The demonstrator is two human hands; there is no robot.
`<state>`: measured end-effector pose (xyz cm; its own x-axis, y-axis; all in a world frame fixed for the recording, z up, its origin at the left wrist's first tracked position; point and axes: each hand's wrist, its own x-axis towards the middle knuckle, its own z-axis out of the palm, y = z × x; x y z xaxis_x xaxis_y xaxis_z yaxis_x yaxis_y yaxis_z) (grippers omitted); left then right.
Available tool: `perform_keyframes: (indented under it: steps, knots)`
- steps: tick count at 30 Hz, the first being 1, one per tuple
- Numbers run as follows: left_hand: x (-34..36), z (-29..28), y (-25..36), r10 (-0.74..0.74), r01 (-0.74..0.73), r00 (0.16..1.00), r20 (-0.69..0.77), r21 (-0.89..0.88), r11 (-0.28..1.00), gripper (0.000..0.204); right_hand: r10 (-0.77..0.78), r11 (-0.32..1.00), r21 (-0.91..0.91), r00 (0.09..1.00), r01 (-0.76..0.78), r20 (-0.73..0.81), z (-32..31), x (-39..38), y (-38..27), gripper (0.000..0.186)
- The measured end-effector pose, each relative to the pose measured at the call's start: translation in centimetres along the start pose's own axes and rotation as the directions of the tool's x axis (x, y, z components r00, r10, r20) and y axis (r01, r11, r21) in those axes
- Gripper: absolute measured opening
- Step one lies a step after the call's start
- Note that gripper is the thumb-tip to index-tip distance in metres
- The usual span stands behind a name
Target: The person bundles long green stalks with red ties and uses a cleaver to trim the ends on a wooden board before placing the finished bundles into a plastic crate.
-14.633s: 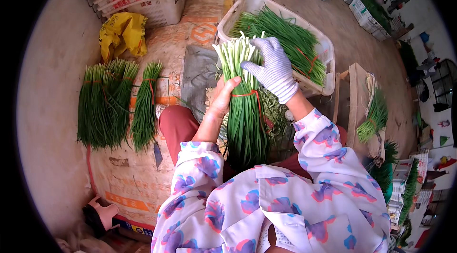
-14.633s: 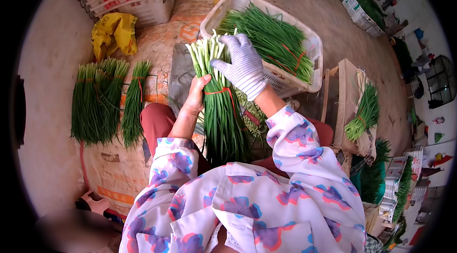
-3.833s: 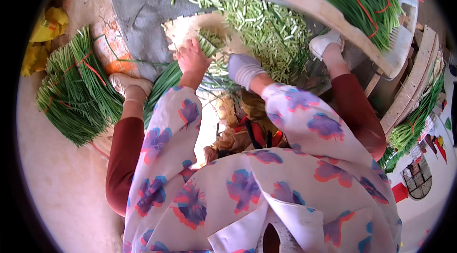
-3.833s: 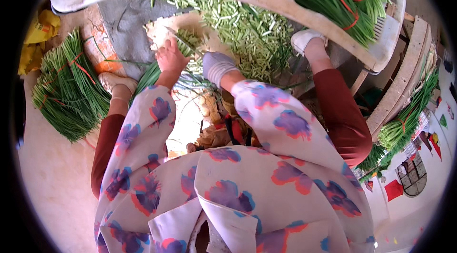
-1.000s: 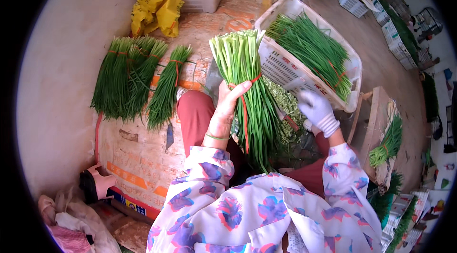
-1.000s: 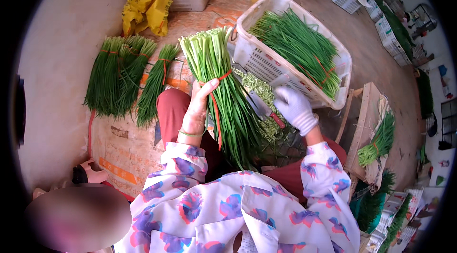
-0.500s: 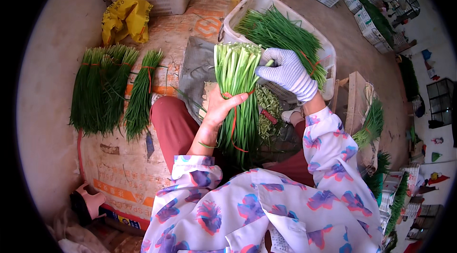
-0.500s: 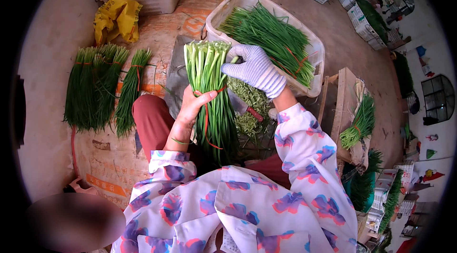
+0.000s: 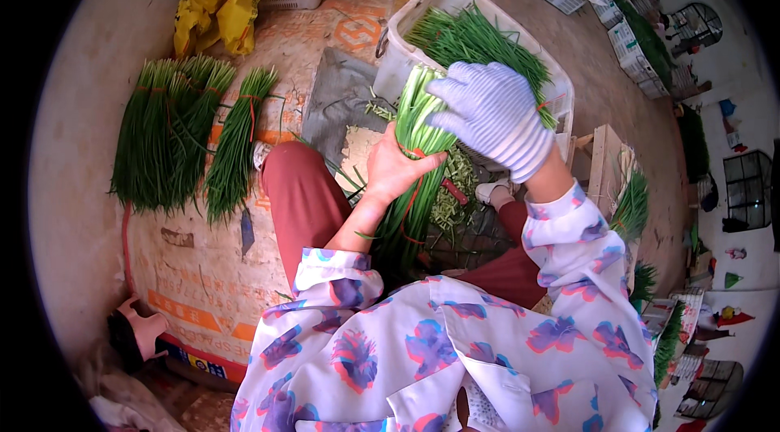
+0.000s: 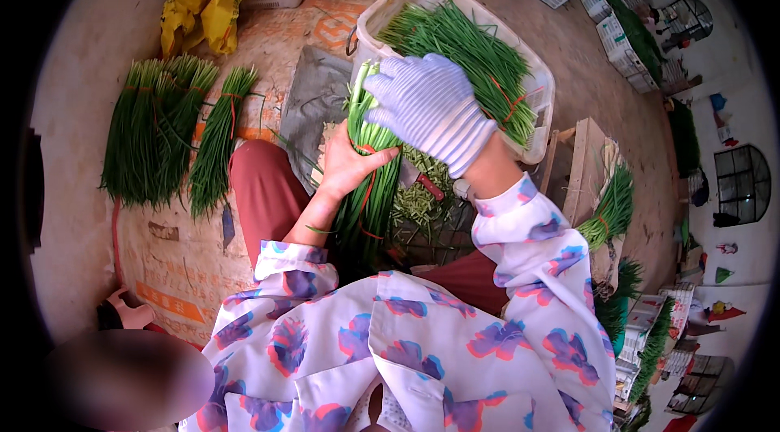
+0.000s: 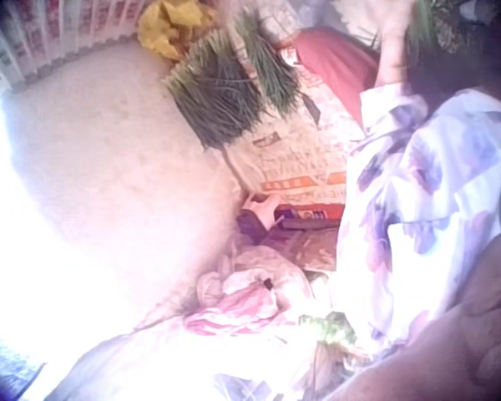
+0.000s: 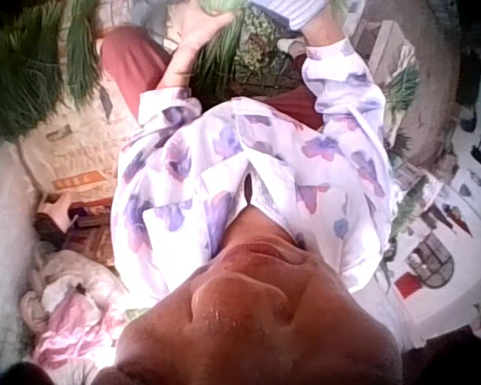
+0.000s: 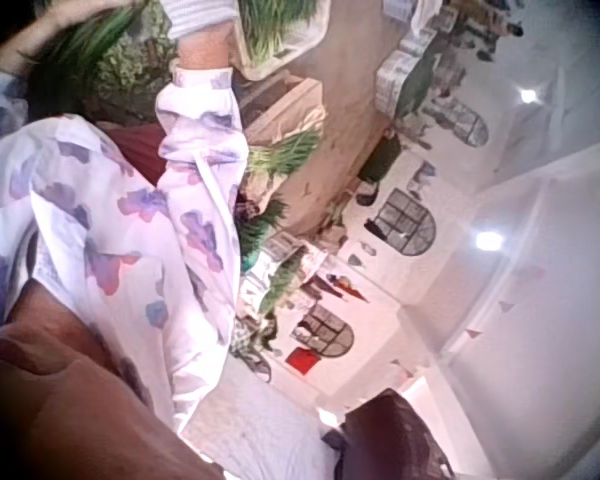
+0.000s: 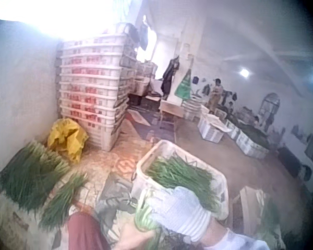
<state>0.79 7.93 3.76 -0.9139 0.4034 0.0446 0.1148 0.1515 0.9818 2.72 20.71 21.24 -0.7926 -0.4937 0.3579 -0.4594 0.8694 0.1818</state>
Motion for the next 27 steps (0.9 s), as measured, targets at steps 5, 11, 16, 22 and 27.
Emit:
perform_keyframes:
  steps: [5,11,16,22,27]
  knots:
    - [-0.4,0.9,0.2,-0.022,0.023,1.0,-0.015,0.119,0.993,0.091,0.196,0.976,0.108,0.979,-0.19,-0.052,1.5,-1.2,-0.1,0.011]
    - [-1.1,-0.1,1.2,0.017,-0.003,0.991,-0.133,0.106,0.994,0.085,0.221,0.068,0.993,0.972,-0.101,0.084,-4.5,-7.9,1.7,0.008]
    - [-1.2,0.1,1.4,0.202,-0.159,0.938,-0.283,0.167,0.973,0.082,0.381,0.835,0.06,0.655,-0.547,0.653,1.3,-13.8,-0.8,0.105]
    - [-1.4,0.0,3.6,0.25,-0.315,0.912,-0.324,-0.166,0.934,0.076,0.471,0.553,0.595,0.808,-0.584,0.354,11.8,-13.9,-5.5,0.127]
    - [-0.3,0.1,9.1,0.269,-0.409,0.871,-0.411,-0.306,0.86,0.076,0.521,0.362,0.765,0.796,-0.533,0.308,14.3,-16.2,-5.6,0.102]
